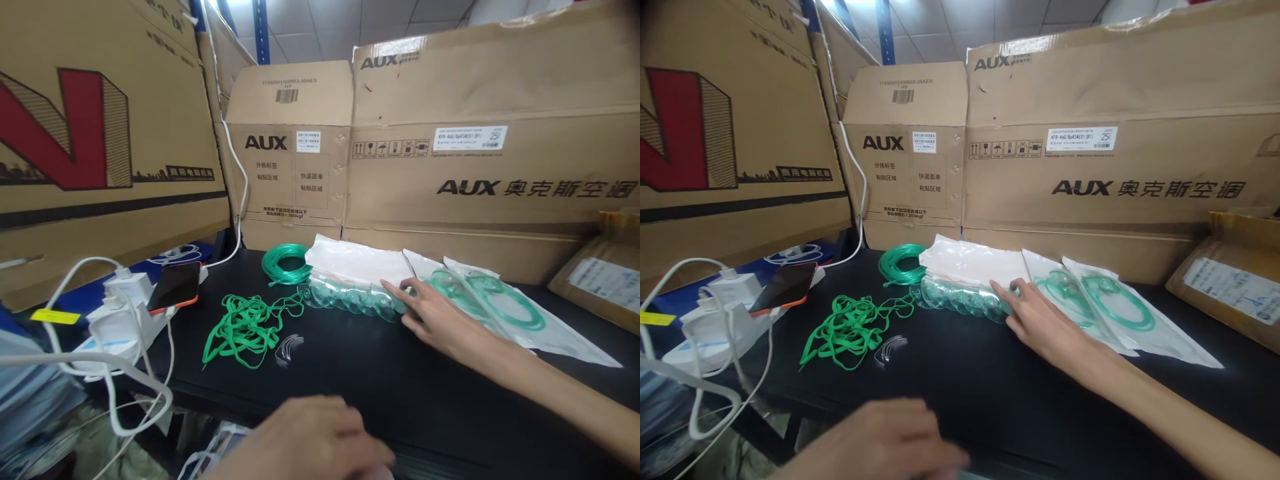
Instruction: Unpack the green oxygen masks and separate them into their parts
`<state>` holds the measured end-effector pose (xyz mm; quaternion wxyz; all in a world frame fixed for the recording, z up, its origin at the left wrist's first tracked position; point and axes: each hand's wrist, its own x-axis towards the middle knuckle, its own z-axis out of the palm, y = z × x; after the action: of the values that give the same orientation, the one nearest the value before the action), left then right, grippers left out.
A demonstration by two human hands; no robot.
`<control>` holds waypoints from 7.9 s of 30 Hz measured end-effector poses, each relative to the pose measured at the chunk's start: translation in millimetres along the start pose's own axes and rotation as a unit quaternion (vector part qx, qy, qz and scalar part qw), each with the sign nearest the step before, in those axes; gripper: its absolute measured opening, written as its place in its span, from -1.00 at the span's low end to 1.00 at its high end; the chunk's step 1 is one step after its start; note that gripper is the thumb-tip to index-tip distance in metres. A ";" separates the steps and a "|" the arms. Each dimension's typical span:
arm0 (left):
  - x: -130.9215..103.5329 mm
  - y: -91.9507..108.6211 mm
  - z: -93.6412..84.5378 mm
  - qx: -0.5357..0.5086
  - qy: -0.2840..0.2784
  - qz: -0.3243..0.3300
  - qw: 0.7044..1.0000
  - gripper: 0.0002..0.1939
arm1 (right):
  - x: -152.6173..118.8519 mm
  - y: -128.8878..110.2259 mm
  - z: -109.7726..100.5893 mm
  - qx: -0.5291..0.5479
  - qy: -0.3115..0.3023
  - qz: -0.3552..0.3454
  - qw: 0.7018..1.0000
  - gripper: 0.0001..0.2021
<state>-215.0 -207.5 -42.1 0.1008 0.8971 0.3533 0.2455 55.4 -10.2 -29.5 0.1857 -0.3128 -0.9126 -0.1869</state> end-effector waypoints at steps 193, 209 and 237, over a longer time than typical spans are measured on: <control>110.1 -13.5 -34.7 -0.281 0.187 -0.066 0.939 -0.78 | -23.2 -77.8 -94.9 0.581 0.130 0.276 0.755 -0.87; 117.2 -11.9 -32.0 -0.475 0.171 -0.035 0.862 -0.67 | -4.5 -102.5 -104.2 0.796 0.143 0.282 0.516 -0.86; 116.9 -15.1 -28.0 -0.586 0.164 -0.099 0.787 -0.78 | 1.0 -98.3 -80.6 0.881 0.090 0.217 0.410 -0.86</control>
<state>-164.5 -116.5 19.8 0.5711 0.5720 0.2400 0.5377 9.6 -118.7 18.2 0.4745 -0.1459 -0.4542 0.7398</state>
